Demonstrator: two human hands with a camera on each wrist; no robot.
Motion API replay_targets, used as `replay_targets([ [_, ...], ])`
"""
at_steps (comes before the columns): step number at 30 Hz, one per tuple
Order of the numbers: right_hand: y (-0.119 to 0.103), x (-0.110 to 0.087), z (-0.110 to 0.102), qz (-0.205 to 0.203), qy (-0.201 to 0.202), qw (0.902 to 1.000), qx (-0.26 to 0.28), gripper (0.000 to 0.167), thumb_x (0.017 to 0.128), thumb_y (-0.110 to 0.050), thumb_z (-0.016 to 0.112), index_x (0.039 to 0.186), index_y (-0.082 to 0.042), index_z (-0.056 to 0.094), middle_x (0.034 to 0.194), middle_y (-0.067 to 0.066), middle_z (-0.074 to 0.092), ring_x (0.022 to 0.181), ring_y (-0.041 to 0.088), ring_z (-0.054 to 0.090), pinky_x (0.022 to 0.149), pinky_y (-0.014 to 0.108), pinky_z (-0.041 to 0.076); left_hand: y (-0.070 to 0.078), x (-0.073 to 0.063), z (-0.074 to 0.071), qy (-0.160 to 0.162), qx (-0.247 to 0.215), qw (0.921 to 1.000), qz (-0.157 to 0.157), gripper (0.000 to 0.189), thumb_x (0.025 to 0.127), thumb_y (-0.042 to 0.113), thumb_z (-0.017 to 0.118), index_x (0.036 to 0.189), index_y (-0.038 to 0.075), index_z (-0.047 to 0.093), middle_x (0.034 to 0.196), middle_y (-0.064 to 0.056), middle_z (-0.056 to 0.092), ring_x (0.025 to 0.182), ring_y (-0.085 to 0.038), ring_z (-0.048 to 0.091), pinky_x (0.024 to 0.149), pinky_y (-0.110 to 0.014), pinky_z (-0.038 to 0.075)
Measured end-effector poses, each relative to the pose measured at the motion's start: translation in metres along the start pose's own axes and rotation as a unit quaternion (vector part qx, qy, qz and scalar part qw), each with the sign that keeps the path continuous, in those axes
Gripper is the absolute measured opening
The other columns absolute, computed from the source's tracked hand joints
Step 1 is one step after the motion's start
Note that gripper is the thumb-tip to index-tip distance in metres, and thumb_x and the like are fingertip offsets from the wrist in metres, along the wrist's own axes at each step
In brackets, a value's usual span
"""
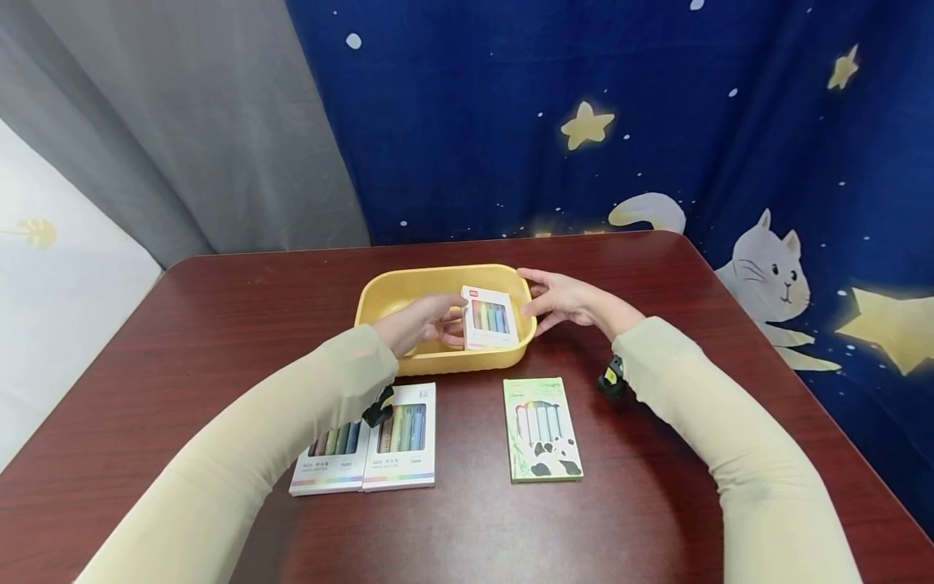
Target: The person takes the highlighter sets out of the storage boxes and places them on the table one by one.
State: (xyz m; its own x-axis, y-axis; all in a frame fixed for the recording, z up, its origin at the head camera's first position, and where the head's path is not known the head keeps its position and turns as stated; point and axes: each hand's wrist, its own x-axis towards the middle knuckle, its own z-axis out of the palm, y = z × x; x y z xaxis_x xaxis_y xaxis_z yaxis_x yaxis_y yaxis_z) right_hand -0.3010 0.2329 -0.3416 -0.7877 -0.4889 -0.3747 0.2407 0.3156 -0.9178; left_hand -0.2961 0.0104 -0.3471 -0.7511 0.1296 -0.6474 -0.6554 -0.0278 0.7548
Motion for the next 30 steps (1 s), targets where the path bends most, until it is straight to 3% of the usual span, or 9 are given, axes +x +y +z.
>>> replay_targets([
  [2,0.000,0.000,0.001,-0.002,-0.003,1.0000,-0.001,0.083,0.085,0.004,0.054,0.148,-0.013,0.002,0.145,0.024,0.022,0.110,0.029,0.048,0.078,0.042,0.055,0.000,-0.002,0.000,-0.012,0.003,0.9999,0.002,0.033,0.093,0.011,0.049,0.124,0.005,0.048,0.108,-0.013,0.053,0.074,-0.020,0.054,0.088,-0.049,0.048],
  [5,0.000,0.000,0.001,-0.001,-0.003,1.0000,-0.005,0.083,0.086,0.004,0.053,0.148,-0.013,0.002,0.145,0.024,0.022,0.111,0.030,0.048,0.077,0.041,0.055,-0.001,0.001,0.000,-0.026,0.005,0.9996,0.005,0.034,0.091,0.006,0.049,0.125,0.002,0.048,0.119,-0.017,0.053,0.094,-0.026,0.060,0.088,-0.050,0.048],
  [9,-0.001,0.000,0.001,0.003,0.001,1.0000,-0.004,0.083,0.085,0.004,0.054,0.148,-0.014,0.002,0.146,0.023,0.022,0.112,0.030,0.047,0.077,0.042,0.055,-0.002,0.002,0.000,-0.032,0.014,0.9993,0.009,0.040,0.090,0.001,0.049,0.130,0.006,0.045,0.126,-0.020,0.051,0.111,-0.032,0.055,0.087,-0.049,0.048],
  [17,-0.002,-0.001,0.001,0.002,0.000,1.0000,-0.006,0.083,0.086,0.004,0.053,0.148,-0.014,0.002,0.146,0.023,0.022,0.113,0.031,0.047,0.079,0.043,0.055,-0.002,0.000,0.000,-0.033,0.021,0.9987,0.033,0.042,0.090,-0.002,0.048,0.131,0.006,0.040,0.125,-0.022,0.050,0.110,-0.035,0.055,0.083,-0.046,0.049],
  [24,0.000,0.001,0.001,0.003,0.002,1.0000,-0.003,0.082,0.086,0.004,0.053,0.148,-0.014,0.003,0.145,0.023,0.023,0.106,0.026,0.052,0.076,0.041,0.056,0.001,-0.006,-0.005,-0.025,0.029,0.9976,0.058,0.045,0.091,-0.002,0.046,0.134,0.005,0.037,0.124,-0.023,0.052,0.107,-0.035,0.057,0.067,-0.038,0.053],
  [30,-0.001,0.000,0.001,-0.001,-0.001,1.0000,-0.007,0.082,0.086,0.003,0.053,0.148,-0.013,0.002,0.146,0.023,0.022,0.104,0.025,0.053,0.076,0.040,0.056,0.009,-0.012,-0.010,-0.022,0.030,0.9973,0.064,0.045,0.091,-0.001,0.047,0.135,0.006,0.038,0.124,-0.022,0.053,0.107,-0.034,0.057,0.062,-0.038,0.053],
])
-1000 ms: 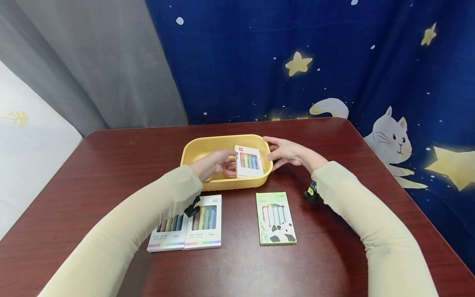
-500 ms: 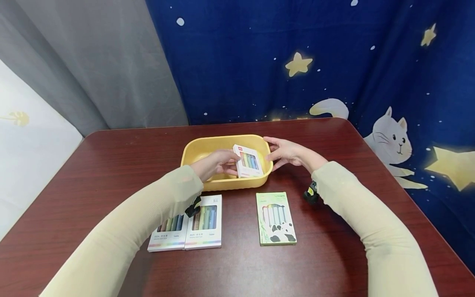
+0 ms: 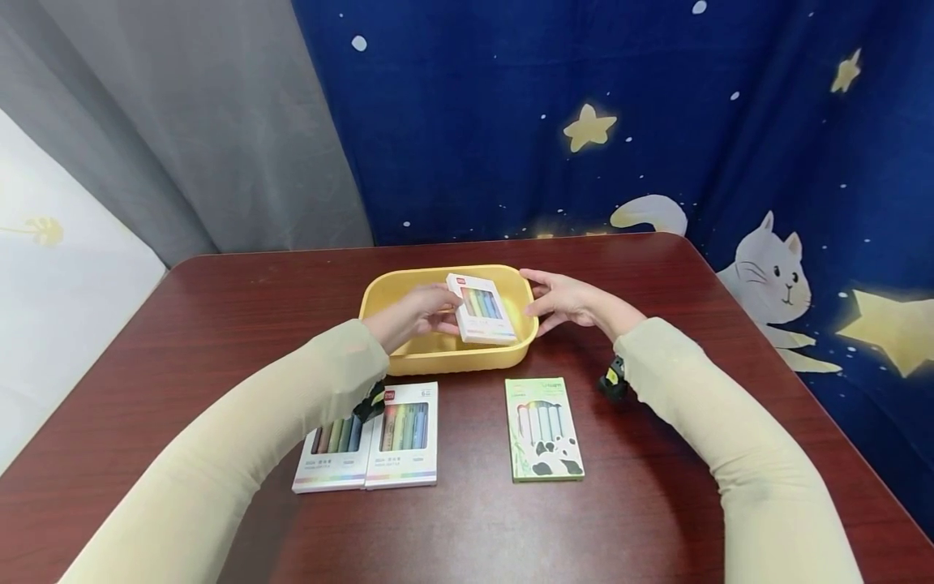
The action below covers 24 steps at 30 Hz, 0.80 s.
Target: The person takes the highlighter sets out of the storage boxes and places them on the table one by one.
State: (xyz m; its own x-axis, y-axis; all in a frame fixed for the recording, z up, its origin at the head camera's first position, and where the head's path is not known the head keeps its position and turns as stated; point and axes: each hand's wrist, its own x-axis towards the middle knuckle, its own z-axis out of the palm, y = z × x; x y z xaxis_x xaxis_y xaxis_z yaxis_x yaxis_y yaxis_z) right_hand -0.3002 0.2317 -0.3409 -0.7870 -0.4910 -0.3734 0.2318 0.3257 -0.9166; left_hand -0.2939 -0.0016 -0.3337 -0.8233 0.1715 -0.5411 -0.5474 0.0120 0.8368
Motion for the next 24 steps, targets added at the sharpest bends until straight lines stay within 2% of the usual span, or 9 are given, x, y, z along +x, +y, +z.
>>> replay_targets([
  [7,0.000,-0.001,-0.001,0.000,0.003,1.0000,0.000,0.082,0.086,0.003,0.054,0.148,-0.014,0.002,0.146,0.022,0.022,0.105,0.025,0.052,0.077,0.043,0.055,0.006,-0.005,-0.006,0.000,0.001,1.0000,0.007,0.046,0.091,-0.001,0.046,0.136,0.007,0.038,0.124,-0.021,0.052,0.107,-0.035,0.056,0.040,-0.028,0.052],
  [12,0.001,0.000,-0.001,-0.005,0.002,1.0000,0.003,0.083,0.086,0.003,0.055,0.148,-0.014,0.002,0.146,0.023,0.022,0.105,0.025,0.052,0.078,0.043,0.055,0.010,-0.011,-0.008,-0.004,-0.006,0.9999,0.012,0.045,0.091,-0.001,0.046,0.134,0.008,0.041,0.123,-0.020,0.053,0.104,-0.033,0.057,0.041,-0.029,0.053],
  [18,0.002,0.001,-0.002,-0.005,0.002,0.9999,0.009,0.083,0.086,0.003,0.055,0.148,-0.014,0.002,0.145,0.023,0.023,0.098,0.021,0.055,0.077,0.042,0.055,0.014,-0.021,-0.008,-0.020,-0.011,0.9996,0.015,0.043,0.090,-0.002,0.046,0.132,0.008,0.044,0.125,-0.020,0.052,0.107,-0.032,0.056,0.042,-0.030,0.053],
  [24,0.002,0.001,-0.002,-0.008,-0.003,0.9999,0.011,0.083,0.086,0.004,0.054,0.148,-0.014,0.001,0.145,0.023,0.022,0.095,0.018,0.057,0.077,0.041,0.055,0.014,-0.034,-0.007,-0.036,0.006,0.9992,0.014,0.041,0.091,-0.001,0.047,0.130,0.008,0.046,0.123,-0.019,0.053,0.092,-0.027,0.058,0.043,-0.027,0.054],
])
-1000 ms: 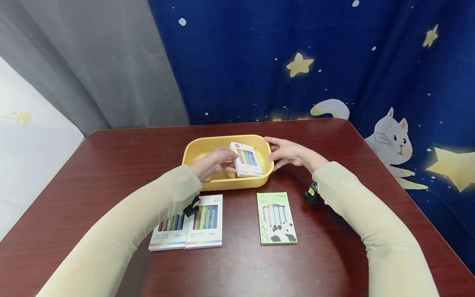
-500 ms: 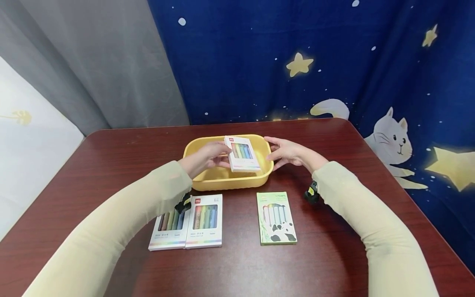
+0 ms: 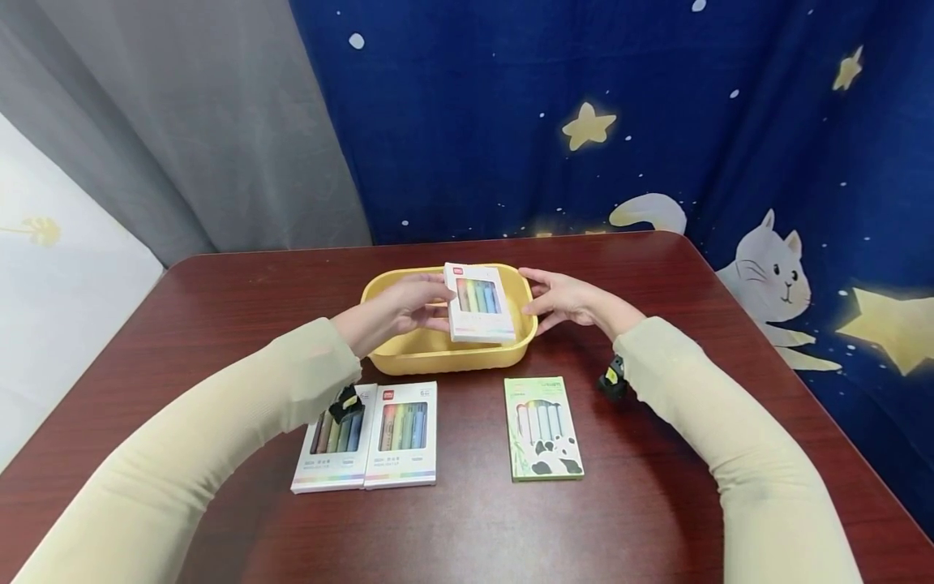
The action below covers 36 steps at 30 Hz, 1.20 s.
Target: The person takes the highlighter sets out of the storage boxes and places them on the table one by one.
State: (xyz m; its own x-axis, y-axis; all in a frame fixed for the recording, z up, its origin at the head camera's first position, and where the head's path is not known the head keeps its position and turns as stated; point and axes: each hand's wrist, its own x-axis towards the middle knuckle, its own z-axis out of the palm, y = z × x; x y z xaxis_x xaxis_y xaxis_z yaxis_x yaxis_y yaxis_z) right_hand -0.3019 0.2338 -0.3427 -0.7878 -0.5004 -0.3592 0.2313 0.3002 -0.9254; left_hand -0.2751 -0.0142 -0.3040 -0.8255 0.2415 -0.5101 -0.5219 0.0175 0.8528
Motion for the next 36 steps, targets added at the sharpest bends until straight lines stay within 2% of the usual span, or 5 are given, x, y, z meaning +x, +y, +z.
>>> replay_targets([
  [11,0.000,0.000,0.001,-0.002,0.003,1.0000,-0.002,0.082,0.086,0.004,0.054,0.148,-0.013,0.002,0.145,0.024,0.022,0.096,0.018,0.056,0.077,0.042,0.055,-0.011,-0.024,-0.001,-0.030,0.020,0.9993,0.004,0.041,0.091,0.000,0.048,0.132,0.007,0.041,0.112,-0.019,0.056,0.079,-0.025,0.061,0.046,-0.027,0.054],
  [18,0.001,0.001,0.001,-0.004,0.004,1.0000,-0.006,0.082,0.086,0.003,0.054,0.148,-0.013,0.001,0.145,0.024,0.022,0.096,0.019,0.056,0.077,0.042,0.055,-0.022,-0.041,0.000,-0.058,0.006,0.9983,0.000,0.046,0.091,-0.001,0.047,0.135,0.009,0.037,0.114,-0.021,0.055,0.078,-0.024,0.061,0.051,-0.031,0.056],
  [26,0.001,0.001,0.001,-0.006,0.003,0.9999,-0.011,0.082,0.086,0.003,0.054,0.148,-0.012,0.000,0.146,0.025,0.020,0.098,0.020,0.055,0.077,0.042,0.055,-0.037,-0.060,0.005,-0.080,0.011,0.9966,0.011,0.047,0.089,-0.002,0.049,0.134,0.007,0.036,0.102,-0.015,0.058,0.074,-0.021,0.061,0.054,-0.035,0.057],
  [30,0.001,0.001,0.002,-0.001,0.007,0.9999,-0.008,0.082,0.086,0.003,0.054,0.148,-0.012,0.001,0.146,0.024,0.021,0.099,0.020,0.055,0.077,0.043,0.055,-0.045,-0.067,0.005,-0.094,0.023,0.9952,0.012,0.049,0.089,-0.003,0.048,0.135,0.006,0.034,0.101,-0.016,0.059,0.075,-0.020,0.062,0.057,-0.036,0.057],
  [36,0.000,-0.001,0.002,0.000,0.012,0.9999,-0.009,0.082,0.086,0.003,0.054,0.148,-0.013,0.002,0.146,0.022,0.022,0.101,0.022,0.056,0.078,0.044,0.054,-0.056,-0.074,0.004,-0.103,0.034,0.9940,0.009,0.049,0.087,-0.004,0.049,0.133,0.004,0.034,0.093,-0.013,0.057,0.072,-0.020,0.060,0.054,-0.032,0.057],
])
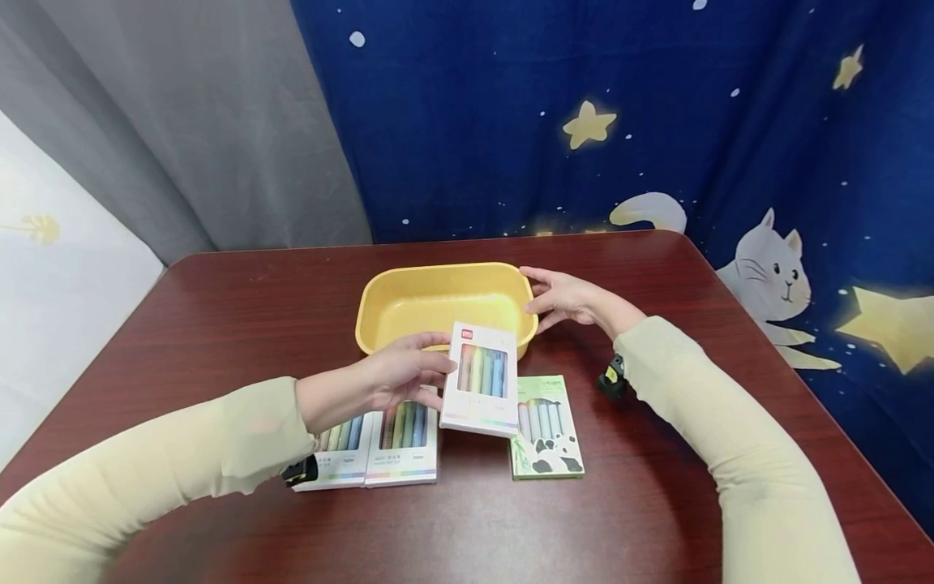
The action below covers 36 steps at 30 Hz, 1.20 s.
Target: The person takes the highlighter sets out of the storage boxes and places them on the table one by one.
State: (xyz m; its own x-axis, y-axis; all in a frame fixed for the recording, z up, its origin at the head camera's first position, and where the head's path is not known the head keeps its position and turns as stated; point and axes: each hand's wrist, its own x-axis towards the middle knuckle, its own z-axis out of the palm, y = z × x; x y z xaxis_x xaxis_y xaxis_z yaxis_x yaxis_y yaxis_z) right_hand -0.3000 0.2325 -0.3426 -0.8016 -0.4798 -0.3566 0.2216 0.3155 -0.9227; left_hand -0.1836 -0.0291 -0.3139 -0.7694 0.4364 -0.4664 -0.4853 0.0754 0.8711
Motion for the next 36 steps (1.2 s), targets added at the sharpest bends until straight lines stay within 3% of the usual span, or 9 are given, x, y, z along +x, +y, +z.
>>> replay_targets([
  [12,0.001,0.001,-0.001,-0.002,0.001,1.0000,-0.001,0.082,0.086,0.004,0.053,0.148,-0.013,0.003,0.146,0.023,0.022,0.104,0.026,0.054,0.077,0.043,0.055,-0.023,-0.009,-0.004,-0.015,0.008,0.9998,-0.007,0.051,0.086,-0.005,0.048,0.134,0.001,0.032,0.092,-0.015,0.058,0.074,-0.020,0.061,0.055,-0.036,0.057],
  [18,0.001,0.001,-0.001,-0.002,0.001,1.0000,-0.003,0.082,0.086,0.004,0.053,0.148,-0.013,0.003,0.146,0.023,0.023,0.103,0.026,0.055,0.077,0.043,0.055,-0.037,-0.006,-0.006,0.004,0.021,0.9997,-0.013,0.049,0.084,-0.006,0.048,0.130,0.000,0.033,0.087,-0.014,0.059,0.072,-0.020,0.062,0.055,-0.036,0.057],
  [26,0.000,0.000,-0.001,0.001,-0.003,1.0000,-0.004,0.082,0.087,0.004,0.053,0.148,-0.013,0.001,0.147,0.023,0.020,0.110,0.031,0.051,0.079,0.044,0.054,-0.050,-0.002,-0.001,0.057,0.021,0.9980,-0.017,0.048,0.083,-0.008,0.049,0.128,-0.001,0.033,0.093,-0.018,0.058,0.073,-0.023,0.063,0.054,-0.037,0.057],
  [36,0.000,-0.001,-0.001,0.003,-0.003,1.0000,-0.001,0.083,0.086,0.004,0.054,0.148,-0.013,0.002,0.147,0.023,0.021,0.109,0.030,0.051,0.079,0.044,0.054,-0.055,0.000,0.006,0.060,0.026,0.9978,-0.012,0.049,0.083,-0.007,0.051,0.127,-0.001,0.031,0.094,-0.020,0.059,0.075,-0.024,0.064,0.049,-0.034,0.056],
])
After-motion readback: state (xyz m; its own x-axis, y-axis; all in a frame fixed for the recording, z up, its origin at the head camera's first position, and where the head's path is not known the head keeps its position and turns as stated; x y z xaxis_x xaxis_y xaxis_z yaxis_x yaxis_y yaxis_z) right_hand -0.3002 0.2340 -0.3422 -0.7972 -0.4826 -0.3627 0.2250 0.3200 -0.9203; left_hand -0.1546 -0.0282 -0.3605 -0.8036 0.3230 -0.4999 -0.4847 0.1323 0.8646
